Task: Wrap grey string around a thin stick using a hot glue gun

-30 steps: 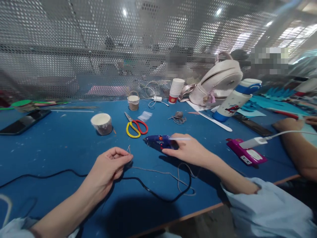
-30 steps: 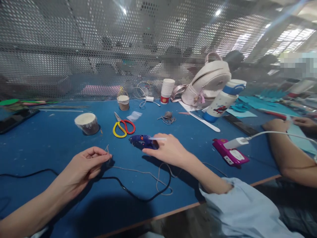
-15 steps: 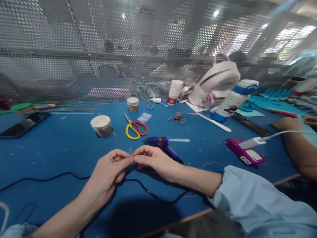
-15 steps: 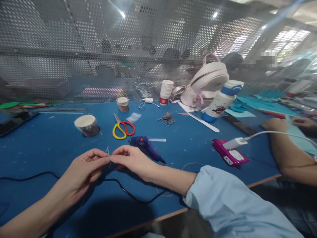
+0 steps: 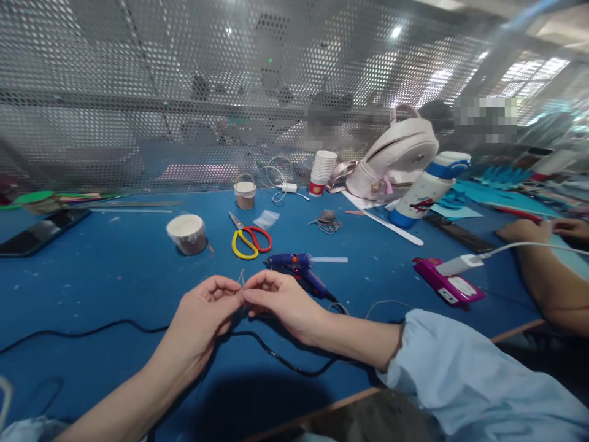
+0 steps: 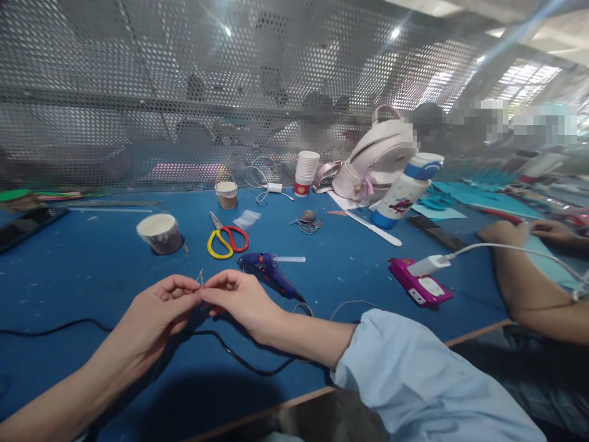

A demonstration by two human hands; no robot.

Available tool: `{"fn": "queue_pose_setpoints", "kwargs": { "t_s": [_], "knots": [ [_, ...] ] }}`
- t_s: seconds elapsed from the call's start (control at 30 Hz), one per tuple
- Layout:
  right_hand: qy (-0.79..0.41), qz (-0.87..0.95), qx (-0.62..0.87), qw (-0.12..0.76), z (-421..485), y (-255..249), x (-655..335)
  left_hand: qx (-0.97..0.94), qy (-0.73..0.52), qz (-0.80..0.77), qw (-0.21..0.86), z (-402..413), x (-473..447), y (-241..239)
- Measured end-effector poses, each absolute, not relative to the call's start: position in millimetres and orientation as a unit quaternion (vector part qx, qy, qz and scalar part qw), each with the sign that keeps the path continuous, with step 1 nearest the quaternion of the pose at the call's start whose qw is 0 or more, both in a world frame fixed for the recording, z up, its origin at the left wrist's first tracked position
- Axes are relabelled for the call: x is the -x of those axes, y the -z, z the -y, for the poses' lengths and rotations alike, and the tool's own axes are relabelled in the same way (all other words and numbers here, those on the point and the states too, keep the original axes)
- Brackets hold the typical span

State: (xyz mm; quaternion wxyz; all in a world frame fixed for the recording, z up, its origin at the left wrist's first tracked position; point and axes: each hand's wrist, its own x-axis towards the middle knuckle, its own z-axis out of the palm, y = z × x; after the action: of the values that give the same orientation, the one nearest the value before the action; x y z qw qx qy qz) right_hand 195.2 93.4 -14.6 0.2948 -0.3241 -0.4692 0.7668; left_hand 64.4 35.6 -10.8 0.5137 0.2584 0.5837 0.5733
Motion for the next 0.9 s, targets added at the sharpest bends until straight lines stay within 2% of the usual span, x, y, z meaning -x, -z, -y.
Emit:
{"fn": "queue_pose_setpoints", "kwargs": {
  "t_s": [0.37,0.9],
  "knots": [
    [-0.689,0.548,0.349,0.321,-97.0,14.9,-193.0,-0.259,-0.568,-0.592,0.51,-35.3,-65.8,11.1],
    [-0.655,0.584,0.35,0.327,-96.9,17.7,-192.8,-0.261,-0.569,-0.582,0.518,-35.2,-65.6,14.5]
  ]
}}
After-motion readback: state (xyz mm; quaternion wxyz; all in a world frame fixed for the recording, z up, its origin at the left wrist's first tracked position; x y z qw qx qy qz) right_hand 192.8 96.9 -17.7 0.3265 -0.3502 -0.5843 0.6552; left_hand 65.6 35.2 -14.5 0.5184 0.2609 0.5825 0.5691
